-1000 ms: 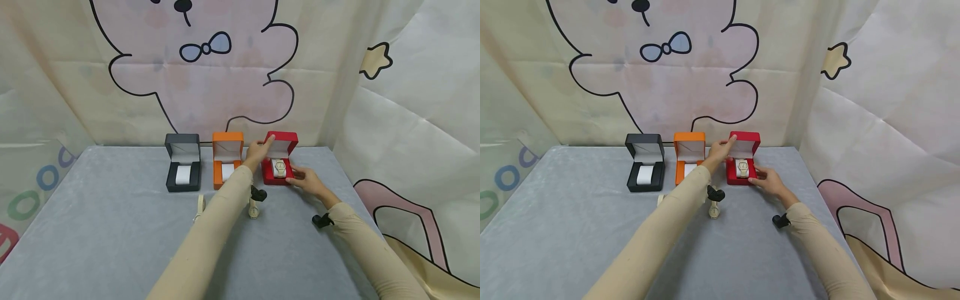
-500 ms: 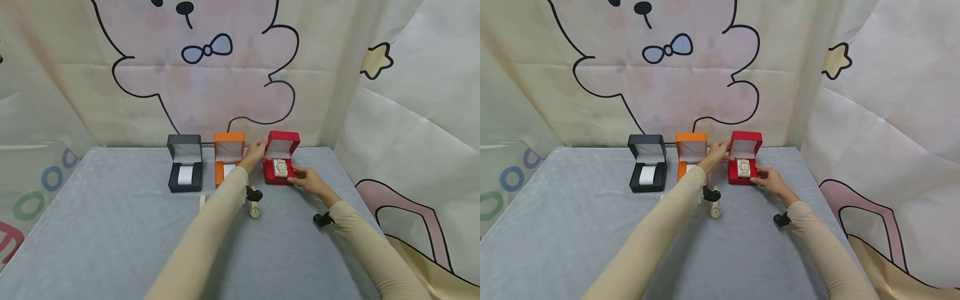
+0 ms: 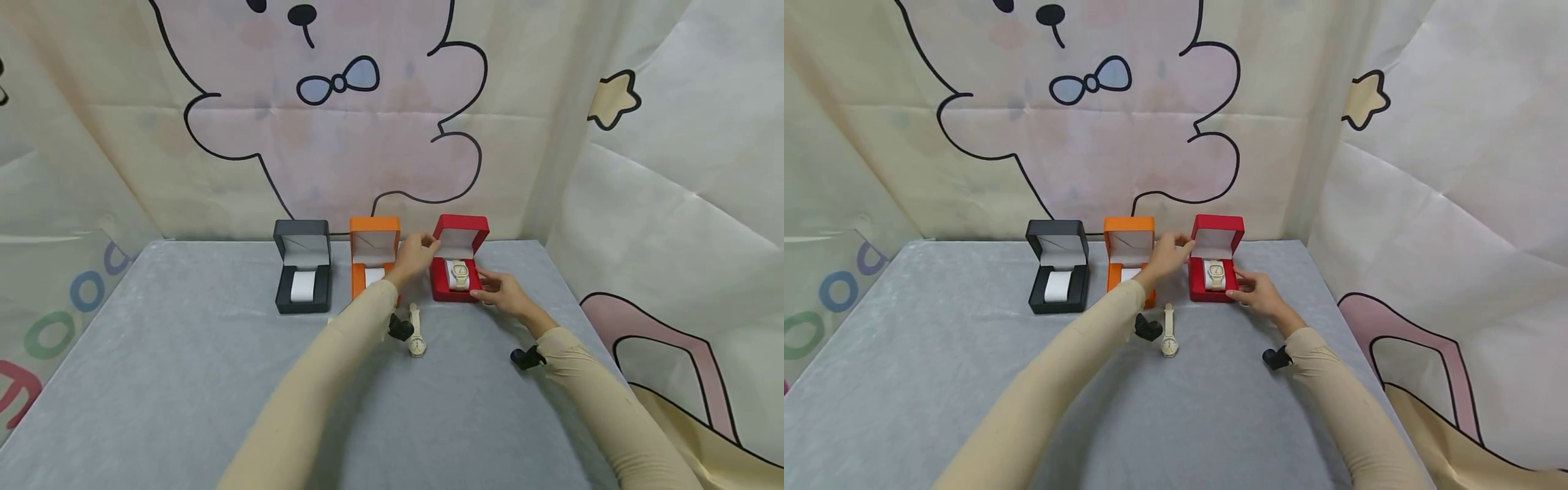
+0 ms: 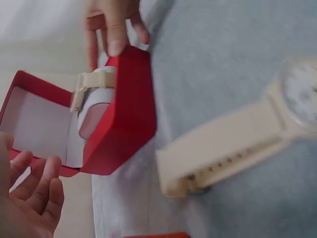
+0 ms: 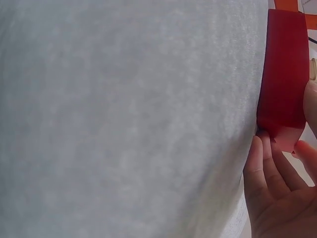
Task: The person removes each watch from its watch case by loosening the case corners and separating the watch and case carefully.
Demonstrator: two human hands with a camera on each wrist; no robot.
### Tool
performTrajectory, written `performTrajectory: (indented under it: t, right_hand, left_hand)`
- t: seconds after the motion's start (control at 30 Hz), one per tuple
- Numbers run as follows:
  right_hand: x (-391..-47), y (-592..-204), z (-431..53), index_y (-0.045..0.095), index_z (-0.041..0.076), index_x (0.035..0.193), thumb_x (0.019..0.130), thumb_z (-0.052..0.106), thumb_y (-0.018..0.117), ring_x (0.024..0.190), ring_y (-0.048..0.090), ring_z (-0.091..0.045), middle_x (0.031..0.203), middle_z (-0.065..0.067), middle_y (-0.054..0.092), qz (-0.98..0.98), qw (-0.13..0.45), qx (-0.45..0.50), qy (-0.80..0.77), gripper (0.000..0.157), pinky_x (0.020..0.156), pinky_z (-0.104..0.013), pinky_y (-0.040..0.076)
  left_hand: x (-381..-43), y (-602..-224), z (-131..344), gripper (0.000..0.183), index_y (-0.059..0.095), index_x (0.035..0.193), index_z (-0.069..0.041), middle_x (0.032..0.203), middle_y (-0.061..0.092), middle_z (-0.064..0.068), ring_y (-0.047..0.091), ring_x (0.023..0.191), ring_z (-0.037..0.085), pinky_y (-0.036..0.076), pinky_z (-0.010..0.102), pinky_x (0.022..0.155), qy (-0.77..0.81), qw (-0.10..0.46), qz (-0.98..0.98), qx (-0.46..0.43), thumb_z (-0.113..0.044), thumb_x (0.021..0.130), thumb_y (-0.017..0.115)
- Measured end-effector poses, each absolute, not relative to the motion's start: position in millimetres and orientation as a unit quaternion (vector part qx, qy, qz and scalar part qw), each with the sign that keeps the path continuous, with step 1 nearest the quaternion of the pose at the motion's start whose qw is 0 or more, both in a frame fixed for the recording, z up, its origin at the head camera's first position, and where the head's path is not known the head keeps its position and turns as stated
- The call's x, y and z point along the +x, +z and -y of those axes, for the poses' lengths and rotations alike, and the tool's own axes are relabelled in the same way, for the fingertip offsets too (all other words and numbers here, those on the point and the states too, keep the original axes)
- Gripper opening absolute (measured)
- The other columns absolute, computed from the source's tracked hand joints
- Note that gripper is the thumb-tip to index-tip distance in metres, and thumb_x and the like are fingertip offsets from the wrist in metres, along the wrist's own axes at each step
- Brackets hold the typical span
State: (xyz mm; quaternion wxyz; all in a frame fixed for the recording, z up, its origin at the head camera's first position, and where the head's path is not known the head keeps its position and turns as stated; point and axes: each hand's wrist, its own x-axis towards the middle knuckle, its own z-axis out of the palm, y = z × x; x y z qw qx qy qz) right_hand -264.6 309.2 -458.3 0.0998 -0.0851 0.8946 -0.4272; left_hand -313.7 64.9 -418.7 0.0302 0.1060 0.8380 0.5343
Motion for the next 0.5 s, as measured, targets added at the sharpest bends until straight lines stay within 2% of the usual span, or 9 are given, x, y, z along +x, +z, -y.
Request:
performTrajectory:
  t: [0.1, 0.2, 0.37, 0.5]
  right_hand:
    - [-264.7, -458.1, -309.3, 0.030, 0.003, 0.158, 0.097, 0.015, 0.068, 0.128, 0.055, -0.047, 0.144, -0.036, 0.049, -0.892, 0.105, -0.085, -0.432, 0.073, 0.092, -0.045, 0.059]
    - [-264.6, -457.8, -309.1, 0.029, 0.003, 0.158, 0.097, 0.014, 0.068, 0.129, 0.055, -0.047, 0.144, -0.037, 0.049, -0.890, 0.106, -0.088, -0.435, 0.073, 0.092, -0.045, 0.059]
    - [-266.5, -459.0, -310.0, 0.029, 0.003, 0.158, 0.098, 0.014, 0.067, 0.129, 0.055, -0.047, 0.144, -0.037, 0.049, -0.889, 0.106, -0.090, -0.437, 0.073, 0.091, -0.044, 0.059]
    - [-267.4, -459.8, -311.2, 0.029, 0.000, 0.157, 0.098, 0.013, 0.067, 0.131, 0.053, -0.047, 0.146, -0.037, 0.047, -0.887, 0.108, -0.092, -0.440, 0.072, 0.092, -0.046, 0.058]
  left_hand:
    - [-308.2, -422.2, -62.1, 0.026, 0.069, 0.118, -0.010, 0.127, 0.067, 0.006, 0.060, 0.113, 0.023, 0.051, 0.041, 0.099, 0.516, 0.025, -0.846, 0.133, -0.028, 0.104, 0.057]
    - [-303.2, -426.0, -59.6, 0.028, 0.069, 0.122, -0.011, 0.129, 0.067, 0.005, 0.060, 0.117, 0.023, 0.050, 0.042, 0.100, 0.494, 0.032, -0.856, 0.151, -0.029, 0.103, 0.059]
    - [-297.9, -429.7, -56.5, 0.035, 0.067, 0.130, -0.010, 0.134, 0.065, 0.005, 0.061, 0.112, 0.023, 0.054, 0.039, 0.093, 0.487, 0.050, -0.856, 0.165, -0.030, 0.102, 0.060]
    - [-296.3, -431.8, -57.0, 0.036, 0.067, 0.132, -0.011, 0.130, 0.066, 0.003, 0.059, 0.108, 0.020, 0.053, 0.033, 0.087, 0.492, 0.046, -0.852, 0.171, -0.029, 0.101, 0.062]
